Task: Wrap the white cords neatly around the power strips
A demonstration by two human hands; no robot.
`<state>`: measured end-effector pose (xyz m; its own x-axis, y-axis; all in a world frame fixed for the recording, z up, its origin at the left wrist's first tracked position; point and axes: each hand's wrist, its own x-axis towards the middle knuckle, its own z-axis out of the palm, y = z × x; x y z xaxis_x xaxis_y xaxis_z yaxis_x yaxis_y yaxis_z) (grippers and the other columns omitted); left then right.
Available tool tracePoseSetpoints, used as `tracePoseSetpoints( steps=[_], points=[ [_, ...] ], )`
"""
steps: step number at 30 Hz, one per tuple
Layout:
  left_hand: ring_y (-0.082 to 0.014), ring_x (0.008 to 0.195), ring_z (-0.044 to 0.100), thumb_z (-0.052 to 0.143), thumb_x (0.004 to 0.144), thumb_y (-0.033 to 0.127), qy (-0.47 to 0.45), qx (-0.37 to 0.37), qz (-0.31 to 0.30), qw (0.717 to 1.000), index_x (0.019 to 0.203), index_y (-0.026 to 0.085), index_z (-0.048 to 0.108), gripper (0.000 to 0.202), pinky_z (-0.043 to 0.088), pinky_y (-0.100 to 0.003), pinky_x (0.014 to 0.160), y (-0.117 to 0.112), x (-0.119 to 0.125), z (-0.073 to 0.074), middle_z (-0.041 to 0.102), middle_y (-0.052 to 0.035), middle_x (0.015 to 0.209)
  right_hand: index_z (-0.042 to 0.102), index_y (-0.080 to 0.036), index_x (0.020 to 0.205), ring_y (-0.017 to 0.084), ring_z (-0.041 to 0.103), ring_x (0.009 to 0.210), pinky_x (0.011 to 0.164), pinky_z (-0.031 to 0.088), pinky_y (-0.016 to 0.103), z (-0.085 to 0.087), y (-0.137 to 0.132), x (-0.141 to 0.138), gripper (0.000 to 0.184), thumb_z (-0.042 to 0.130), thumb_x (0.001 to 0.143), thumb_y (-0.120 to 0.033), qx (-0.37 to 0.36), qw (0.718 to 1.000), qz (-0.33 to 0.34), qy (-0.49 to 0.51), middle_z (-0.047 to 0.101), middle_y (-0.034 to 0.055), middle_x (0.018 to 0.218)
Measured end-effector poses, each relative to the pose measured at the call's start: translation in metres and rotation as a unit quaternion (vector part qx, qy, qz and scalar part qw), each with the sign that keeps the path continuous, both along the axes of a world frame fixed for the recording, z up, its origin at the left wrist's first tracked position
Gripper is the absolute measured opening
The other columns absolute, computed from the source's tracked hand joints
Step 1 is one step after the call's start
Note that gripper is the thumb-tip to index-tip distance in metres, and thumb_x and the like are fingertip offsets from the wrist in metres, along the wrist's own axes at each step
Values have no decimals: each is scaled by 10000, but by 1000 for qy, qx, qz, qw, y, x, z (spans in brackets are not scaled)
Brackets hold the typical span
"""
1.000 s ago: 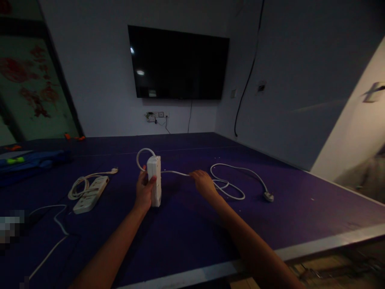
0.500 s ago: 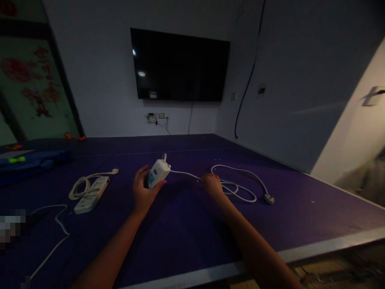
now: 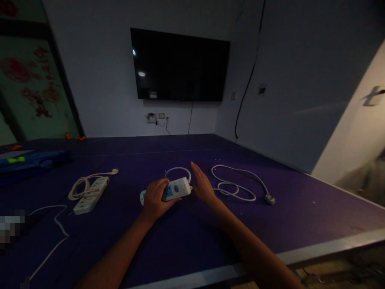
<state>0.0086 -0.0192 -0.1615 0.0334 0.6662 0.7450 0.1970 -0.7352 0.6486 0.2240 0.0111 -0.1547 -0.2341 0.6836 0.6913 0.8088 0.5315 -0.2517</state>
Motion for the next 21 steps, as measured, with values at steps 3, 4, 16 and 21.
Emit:
tracePoseSetpoints(
  steps=[3,4,16,21],
  points=[
    [-342,1049,536,810,514,411,104,61,-4,993,983,240,657,522,313,-461,984,1,1,-6,637,-133,1088,408,-205,1335,181,365,1293,1012,355,379,6,-8,-5,485,454,853,-174,60,997,54,4,369,94,1430],
    [-338,1038,546,803,524,418,128,74,2,989,996,238,654,527,330,-452,969,1,2,-8,639,-135,1080,491,-209,1264,179,395,1273,1008,359,377,8,-10,-5,399,443,869,-180,72,996,62,-2,424,88,1396],
    [-254,915,590,777,502,529,224,33,61,972,1045,206,549,672,467,-394,801,-1,18,-8,632,-82,975,648,-181,864,191,656,835,735,499,311,2,-11,-8,255,400,907,-224,188,978,13,86,705,81,940],
    [-260,966,606,777,505,510,293,13,26,956,1097,221,554,695,463,-384,836,4,12,-10,653,-76,1059,636,-198,843,184,661,794,692,498,292,6,-13,-5,275,378,913,-264,183,969,-5,167,707,70,885]
  ],
)
